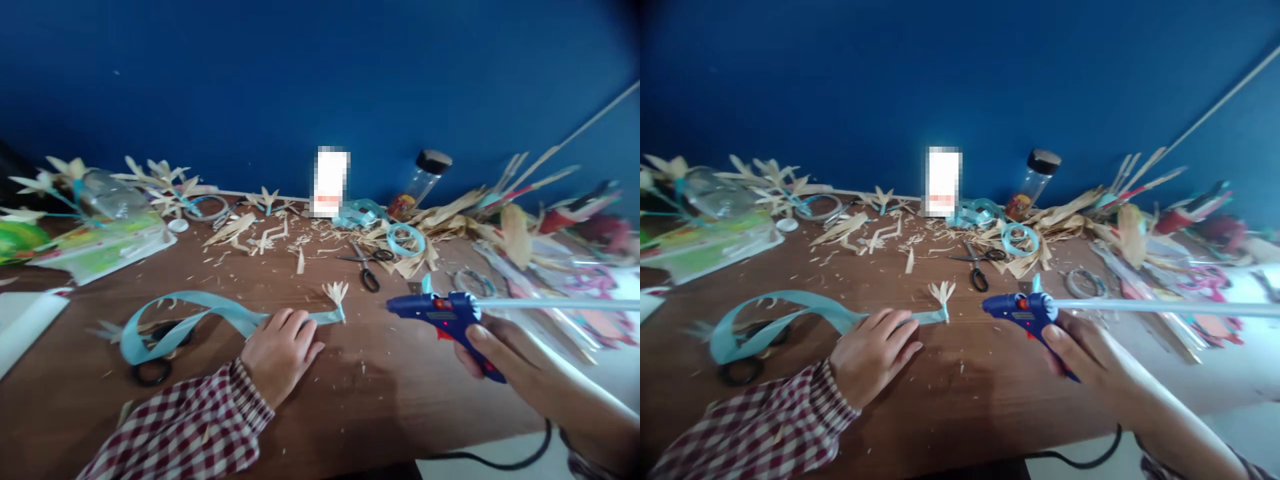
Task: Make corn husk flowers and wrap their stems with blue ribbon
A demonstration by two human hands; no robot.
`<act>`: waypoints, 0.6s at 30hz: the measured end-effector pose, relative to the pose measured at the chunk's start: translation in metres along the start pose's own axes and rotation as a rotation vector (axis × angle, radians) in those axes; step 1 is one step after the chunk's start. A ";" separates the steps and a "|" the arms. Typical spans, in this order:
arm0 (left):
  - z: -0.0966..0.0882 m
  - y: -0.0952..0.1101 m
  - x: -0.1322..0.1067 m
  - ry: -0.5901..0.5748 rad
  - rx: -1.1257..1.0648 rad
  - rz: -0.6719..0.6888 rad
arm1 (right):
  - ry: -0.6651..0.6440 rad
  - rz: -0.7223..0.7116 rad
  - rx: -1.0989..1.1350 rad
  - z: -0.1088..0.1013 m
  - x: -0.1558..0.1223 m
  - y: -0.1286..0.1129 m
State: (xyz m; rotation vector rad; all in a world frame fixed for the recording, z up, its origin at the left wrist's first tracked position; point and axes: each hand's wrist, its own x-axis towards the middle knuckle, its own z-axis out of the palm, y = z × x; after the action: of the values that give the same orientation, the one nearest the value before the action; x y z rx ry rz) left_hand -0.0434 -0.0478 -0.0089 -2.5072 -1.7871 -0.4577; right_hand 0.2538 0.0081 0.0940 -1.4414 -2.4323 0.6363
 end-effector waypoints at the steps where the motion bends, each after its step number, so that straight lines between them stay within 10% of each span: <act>1: 0.001 -0.001 0.000 0.023 0.011 0.009 | 0.012 0.037 0.010 -0.006 -0.002 0.006; 9: 0.013 -0.008 -0.001 0.131 0.069 0.109 | 0.504 0.310 -0.317 -0.014 -0.020 0.119; 18: 0.014 -0.008 -0.001 0.155 0.092 0.119 | 0.376 0.316 -0.614 0.004 -0.013 0.157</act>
State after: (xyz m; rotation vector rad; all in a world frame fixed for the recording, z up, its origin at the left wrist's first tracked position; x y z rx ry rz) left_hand -0.0475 -0.0430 -0.0238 -2.4258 -1.5584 -0.5348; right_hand 0.3789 0.0612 0.0147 -1.9713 -2.1977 -0.3572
